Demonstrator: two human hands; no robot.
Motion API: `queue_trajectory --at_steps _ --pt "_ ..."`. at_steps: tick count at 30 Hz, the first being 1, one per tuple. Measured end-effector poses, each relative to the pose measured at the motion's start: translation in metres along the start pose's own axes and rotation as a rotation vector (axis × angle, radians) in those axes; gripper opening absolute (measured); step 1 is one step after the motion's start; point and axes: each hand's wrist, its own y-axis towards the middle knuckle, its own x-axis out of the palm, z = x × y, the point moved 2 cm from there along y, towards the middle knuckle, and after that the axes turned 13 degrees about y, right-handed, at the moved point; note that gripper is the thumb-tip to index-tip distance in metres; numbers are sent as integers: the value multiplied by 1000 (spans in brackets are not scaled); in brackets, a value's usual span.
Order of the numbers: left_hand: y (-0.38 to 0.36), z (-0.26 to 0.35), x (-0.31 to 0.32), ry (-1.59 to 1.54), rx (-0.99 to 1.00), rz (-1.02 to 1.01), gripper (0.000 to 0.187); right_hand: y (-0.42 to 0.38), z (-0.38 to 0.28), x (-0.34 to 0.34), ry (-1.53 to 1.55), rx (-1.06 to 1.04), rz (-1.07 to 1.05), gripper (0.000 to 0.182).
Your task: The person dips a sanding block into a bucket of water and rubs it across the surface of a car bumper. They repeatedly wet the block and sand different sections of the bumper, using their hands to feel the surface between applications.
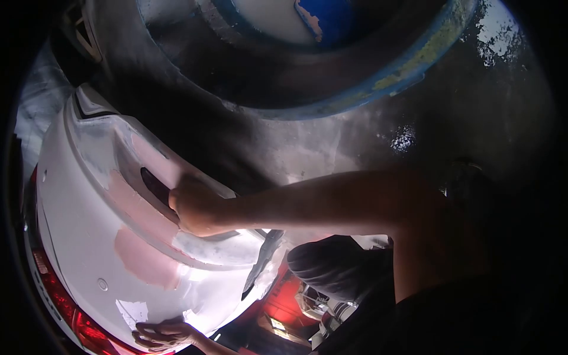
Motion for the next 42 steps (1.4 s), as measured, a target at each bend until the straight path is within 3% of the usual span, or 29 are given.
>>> queue_trajectory --at_steps 2,7,9,10,12,14,16,18,21,22,24,28,31,37,40,42 --pt "1 -3 -1 -1 21 -7 58 -9 2 -4 45 -173 69 19" --pt "-2 -5 4 -15 4 -3 61 50 -29 -28 67 -108 60 30" --pt "-1 -3 1 3 2 -24 61 64 -34 -16 -228 -177 -171 43" --pt "-1 -3 0 24 5 -45 60 77 -24 -3 -227 -177 -175 43" --pt "-1 -5 0 36 29 -40 60 89 6 33 -1104 -503 -745 53" --pt "-3 0 1 43 36 -34 60 54 4 17 -1111 -601 -625 53" --pt "-2 -2 2 8 7 -24 59 36 2 11 -1102 -700 -502 53" --pt "-3 -3 3 9 12 -23 59 41 6 6 -377 -262 -311 62" --pt "-3 -4 0 -6 5 -36 59 49 -7 -2 -280 -260 -142 72" --pt "-2 -3 0 -29 -7 -36 59 54 -10 -7 -283 -262 -142 72" --pt "0 -1 -1 -11 10 -33 59 62 -10 -11 -51 -68 -357 76" --pt "0 0 -1 -16 2 -46 61 63 10 5 -72 -95 -254 66" --pt "5 3 -6 8 17 -56 61 63 8 5 -131 -132 -395 70" --pt "-3 -4 2 -32 -28 -67 61 46 -13 -14 -49 -123 -155 55" --pt "3 3 -3 -38 -39 -51 61 36 -11 -25 -143 -145 -243 55" --pt "0 2 -2 -38 -75 -70 61 30 -8 -37 18 -57 -477 60"
